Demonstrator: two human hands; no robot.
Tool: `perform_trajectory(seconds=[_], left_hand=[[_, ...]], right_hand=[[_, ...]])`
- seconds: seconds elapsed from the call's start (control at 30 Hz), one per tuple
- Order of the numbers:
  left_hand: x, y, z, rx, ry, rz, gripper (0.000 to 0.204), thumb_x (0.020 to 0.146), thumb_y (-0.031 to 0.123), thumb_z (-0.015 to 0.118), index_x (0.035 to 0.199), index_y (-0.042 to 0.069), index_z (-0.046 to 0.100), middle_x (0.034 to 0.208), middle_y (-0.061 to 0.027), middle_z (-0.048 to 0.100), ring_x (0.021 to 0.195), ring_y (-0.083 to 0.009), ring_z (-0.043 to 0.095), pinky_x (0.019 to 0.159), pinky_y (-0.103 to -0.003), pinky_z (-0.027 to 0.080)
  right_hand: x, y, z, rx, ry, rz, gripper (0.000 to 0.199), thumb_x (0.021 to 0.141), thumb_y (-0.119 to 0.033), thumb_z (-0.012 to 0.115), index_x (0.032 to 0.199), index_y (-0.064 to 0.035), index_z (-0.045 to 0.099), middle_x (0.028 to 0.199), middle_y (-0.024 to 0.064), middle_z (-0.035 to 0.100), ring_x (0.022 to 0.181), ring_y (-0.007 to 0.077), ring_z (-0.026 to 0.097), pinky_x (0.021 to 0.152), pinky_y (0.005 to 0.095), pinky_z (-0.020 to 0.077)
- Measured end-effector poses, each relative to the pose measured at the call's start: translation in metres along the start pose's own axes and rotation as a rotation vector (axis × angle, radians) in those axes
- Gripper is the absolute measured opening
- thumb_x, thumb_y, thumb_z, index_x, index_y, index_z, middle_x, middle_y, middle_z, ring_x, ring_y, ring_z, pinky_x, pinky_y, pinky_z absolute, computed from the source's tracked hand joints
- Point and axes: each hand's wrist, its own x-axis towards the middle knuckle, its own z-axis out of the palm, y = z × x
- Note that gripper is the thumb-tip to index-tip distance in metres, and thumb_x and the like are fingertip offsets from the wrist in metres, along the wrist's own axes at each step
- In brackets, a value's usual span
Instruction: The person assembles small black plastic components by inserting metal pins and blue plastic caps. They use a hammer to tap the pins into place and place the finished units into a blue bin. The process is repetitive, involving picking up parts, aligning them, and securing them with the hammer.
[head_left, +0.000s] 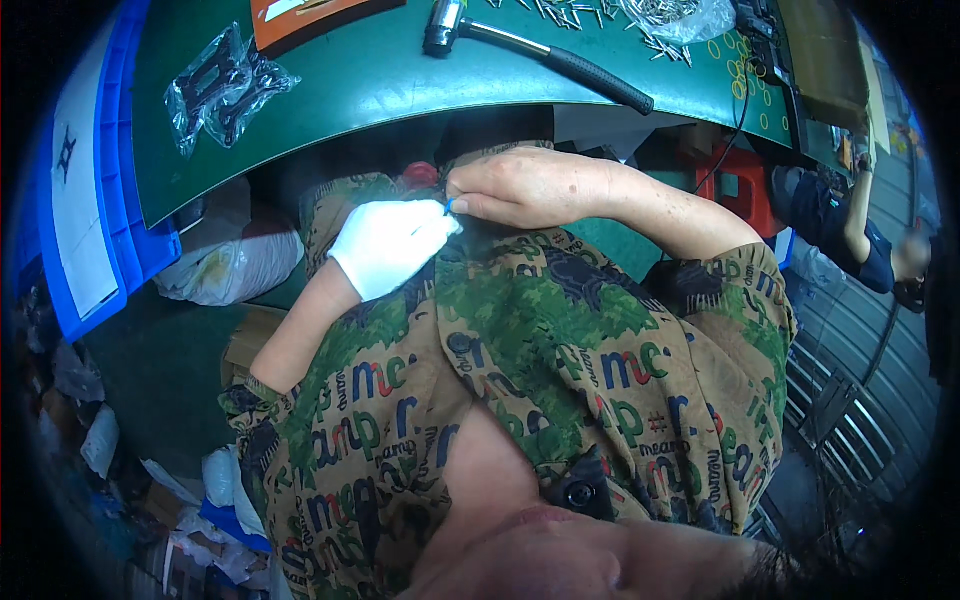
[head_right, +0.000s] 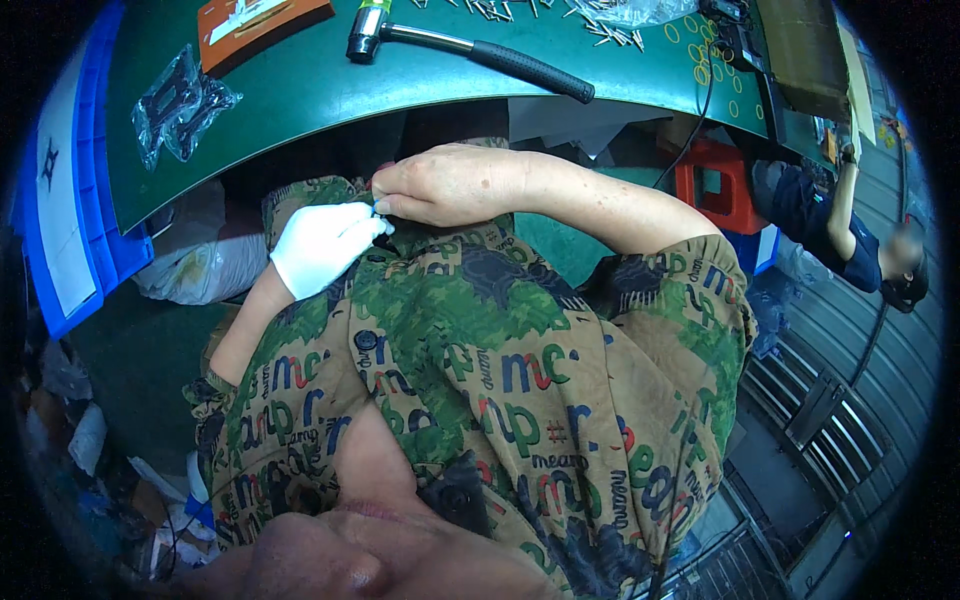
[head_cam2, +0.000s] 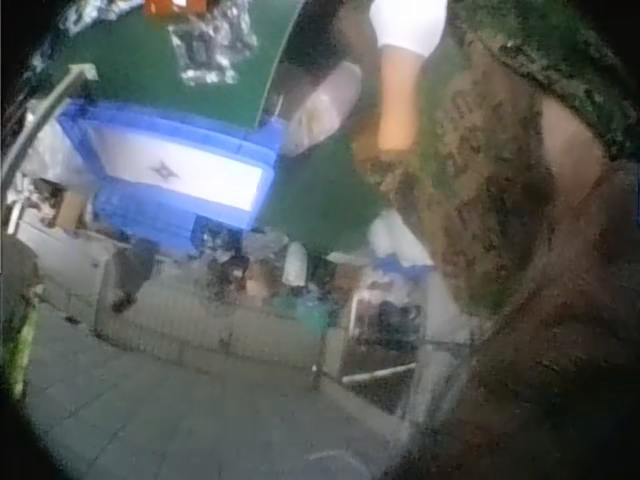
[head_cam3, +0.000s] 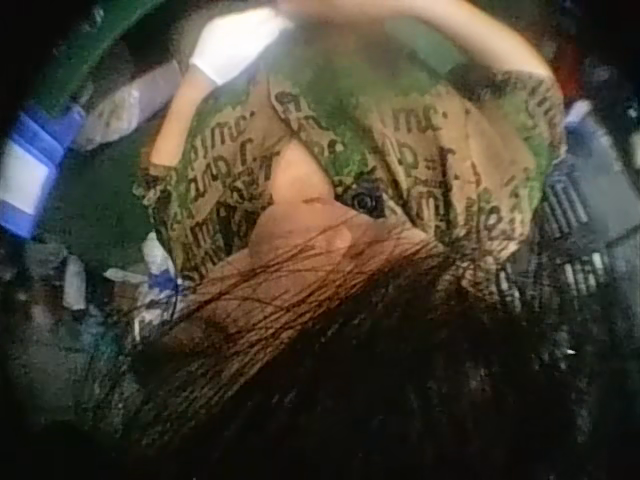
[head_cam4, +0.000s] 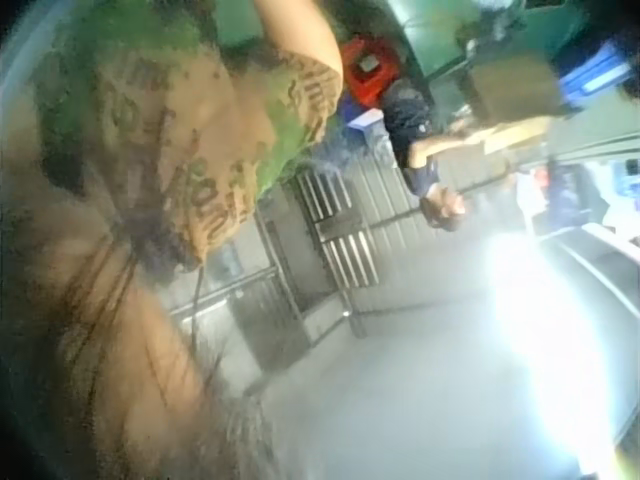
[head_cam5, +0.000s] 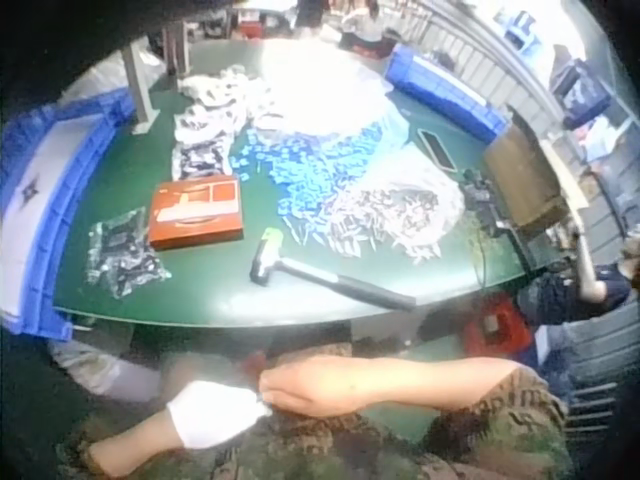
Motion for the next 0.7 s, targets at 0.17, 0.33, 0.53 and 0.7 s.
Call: perform_trajectory(seconds=[0.17,0.33,0.53,0.7], left_hand=[[0.002,0.002,0.002,0.042,0.078,0.066,0.019,0.1,0.026,0.059,0.093,0.01,0.068,0.081,-0.0109,0.068,0.07,-0.0326,0.066,0.062,-0.043,0.053],[0.002,0.004,0.003,0.024,0.031,0.039,0.022,0.1,0.029,0.058,0.09,0.011,0.067,0.078,-0.0113,0.067,0.069,-0.0333,0.066,0.062,-0.044,0.053],[0.005,0.005,0.004,-0.232,-0.054,-0.194,0.025,0.101,0.031,0.058,0.094,0.01,0.071,0.081,-0.011,0.07,0.07,-0.0297,0.066,0.065,-0.042,0.053],[-0.001,0.001,-0.002,-0.87,-0.135,-0.478,0.035,0.104,0.034,0.057,0.107,0.005,0.076,0.08,-0.0016,0.069,0.07,-0.0121,0.061,0.067,-0.029,0.049]], right_hand=[[0.002,-0.004,-0.003,-0.008,-0.038,0.018,0.029,0.108,-0.031,0.048,0.107,-0.0061,0.062,0.092,0.0179,0.067,0.09,0.0366,0.07,0.083,0.0502,0.0561],[-0.002,-0.01,0.002,-0.074,-0.028,-0.019,0.026,0.106,-0.028,0.052,0.108,-0.0047,0.062,0.091,0.0176,0.067,0.091,0.038,0.068,0.081,0.0494,0.0541],[0.005,0.008,0.006,-0.015,-0.015,-0.086,0.027,0.106,-0.03,0.054,0.109,-0.0047,0.063,0.086,0.0151,0.066,0.078,0.0333,0.069,0.073,0.0437,0.0566],[0.019,0.03,0.018,0.885,-0.413,0.257,0.032,0.11,-0.033,0.051,0.091,-0.0082,0.058,0.061,-0.0059,0.05,0.053,0.0054,0.055,0.05,0.023,0.0457]])
